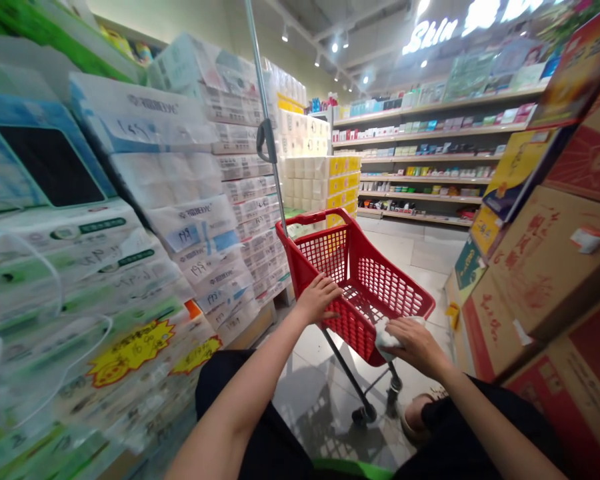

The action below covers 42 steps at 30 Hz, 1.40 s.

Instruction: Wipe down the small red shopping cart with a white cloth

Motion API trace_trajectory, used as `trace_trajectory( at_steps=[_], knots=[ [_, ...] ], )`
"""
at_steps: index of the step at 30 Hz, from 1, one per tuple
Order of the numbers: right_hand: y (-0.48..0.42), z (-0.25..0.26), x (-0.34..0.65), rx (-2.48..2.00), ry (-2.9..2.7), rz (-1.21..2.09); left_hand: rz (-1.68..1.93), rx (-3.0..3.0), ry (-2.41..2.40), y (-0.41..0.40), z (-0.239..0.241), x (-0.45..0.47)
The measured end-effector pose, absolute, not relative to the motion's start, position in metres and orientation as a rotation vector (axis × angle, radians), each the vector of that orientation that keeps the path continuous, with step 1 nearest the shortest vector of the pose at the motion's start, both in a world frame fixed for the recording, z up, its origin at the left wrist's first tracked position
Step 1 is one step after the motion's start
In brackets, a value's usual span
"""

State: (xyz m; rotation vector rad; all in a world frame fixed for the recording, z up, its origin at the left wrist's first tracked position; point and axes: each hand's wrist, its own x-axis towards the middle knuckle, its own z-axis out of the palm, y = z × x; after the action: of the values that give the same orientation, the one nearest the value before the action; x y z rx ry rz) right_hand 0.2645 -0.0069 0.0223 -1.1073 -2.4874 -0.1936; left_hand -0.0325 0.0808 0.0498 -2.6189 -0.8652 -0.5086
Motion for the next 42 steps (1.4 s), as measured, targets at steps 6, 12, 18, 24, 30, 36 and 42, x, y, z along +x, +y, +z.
trace_trajectory(
  at_steps=[6, 12, 18, 24, 30, 36, 42],
  knots=[
    [-0.005, 0.009, 0.284, -1.158, -2.408, -0.285, -0.458, -2.522, -0.978, 0.089, 0.037, -0.011],
    [-0.003, 0.010, 0.261, -1.374, -2.298, -0.439, -0.448, -2.495, -1.013, 0.081, 0.034, 0.003],
    [0.017, 0.018, 0.236, -1.484, -2.244, -0.541, -0.461, -2.450, -1.090, 0.073, 0.034, 0.019],
    [0.033, 0.023, 0.229, -1.491, -2.234, -0.511, -0.456, -2.473, -1.124, 0.067, 0.034, 0.033],
    [0.036, 0.022, 0.269, -1.448, -2.219, -0.409, -0.356, -2.605, -0.896, 0.072, 0.053, 0.007],
    [0.042, 0.009, 0.328, -1.553, -2.093, -0.428, -0.446, -2.326, -1.066, 0.071, 0.083, -0.075],
    [0.052, 0.006, 0.314, -1.618, -2.128, -0.506, -0.385, -2.226, -1.212, 0.063, 0.091, -0.087]
  ],
)
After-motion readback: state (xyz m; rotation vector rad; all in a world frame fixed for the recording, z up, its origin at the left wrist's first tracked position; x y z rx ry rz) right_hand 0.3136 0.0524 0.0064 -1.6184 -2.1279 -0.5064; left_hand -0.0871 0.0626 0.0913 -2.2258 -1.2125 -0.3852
